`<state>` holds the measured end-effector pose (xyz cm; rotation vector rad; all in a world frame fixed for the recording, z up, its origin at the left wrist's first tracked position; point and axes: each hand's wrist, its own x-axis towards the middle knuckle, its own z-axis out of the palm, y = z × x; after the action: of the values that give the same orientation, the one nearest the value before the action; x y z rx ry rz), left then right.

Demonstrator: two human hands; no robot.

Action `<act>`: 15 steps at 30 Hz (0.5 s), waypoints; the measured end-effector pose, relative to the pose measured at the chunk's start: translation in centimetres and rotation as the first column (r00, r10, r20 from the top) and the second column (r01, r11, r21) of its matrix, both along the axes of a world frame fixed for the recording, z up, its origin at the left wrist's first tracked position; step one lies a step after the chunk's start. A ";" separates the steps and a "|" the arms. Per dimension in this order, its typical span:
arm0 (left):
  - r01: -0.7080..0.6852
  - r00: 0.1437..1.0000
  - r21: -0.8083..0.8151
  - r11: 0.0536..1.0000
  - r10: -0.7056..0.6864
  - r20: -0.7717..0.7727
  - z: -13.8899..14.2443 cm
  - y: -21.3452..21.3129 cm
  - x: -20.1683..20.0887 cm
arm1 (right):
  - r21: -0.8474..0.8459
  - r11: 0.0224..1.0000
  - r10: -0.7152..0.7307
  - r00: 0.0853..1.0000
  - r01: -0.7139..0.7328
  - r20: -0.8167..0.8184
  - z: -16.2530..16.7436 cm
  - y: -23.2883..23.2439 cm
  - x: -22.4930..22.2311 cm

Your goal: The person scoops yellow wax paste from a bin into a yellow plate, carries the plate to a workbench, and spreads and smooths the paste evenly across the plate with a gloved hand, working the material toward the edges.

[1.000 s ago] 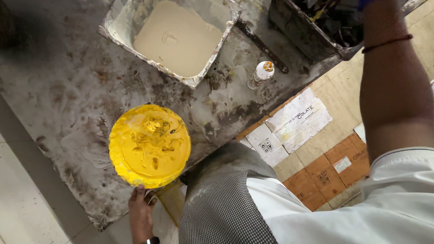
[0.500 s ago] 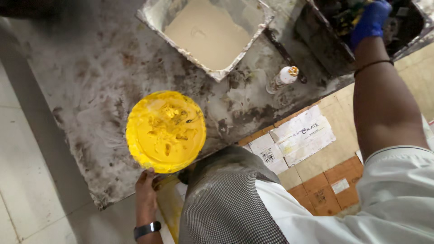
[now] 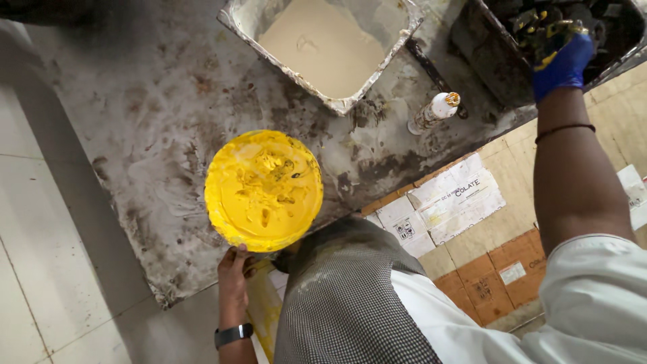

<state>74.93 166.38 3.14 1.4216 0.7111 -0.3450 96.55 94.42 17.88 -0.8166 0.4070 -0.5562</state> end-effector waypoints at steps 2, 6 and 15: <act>0.021 1.000 0.005 1.000 -0.021 -0.001 -0.1 0.2 0.4 | -0.001 1.000 -0.014 1.000 0.014 -0.010 -0.1 0.4 -0.3; 0.056 0.998 0.000 0.998 -0.056 0.007 -0.4 0.6 0.5 | -0.011 1.000 -0.008 0.999 0.007 -0.052 -0.2 0.6 -0.9; 0.047 0.999 0.016 0.999 -0.047 0.006 0.5 -0.3 0.4 | -0.116 0.993 -0.015 0.998 0.008 -0.060 3.9 -2.9 0.9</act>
<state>75.34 166.08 3.65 1.4557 0.6778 -0.3722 97.44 91.50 21.81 -0.9447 0.4381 -0.5706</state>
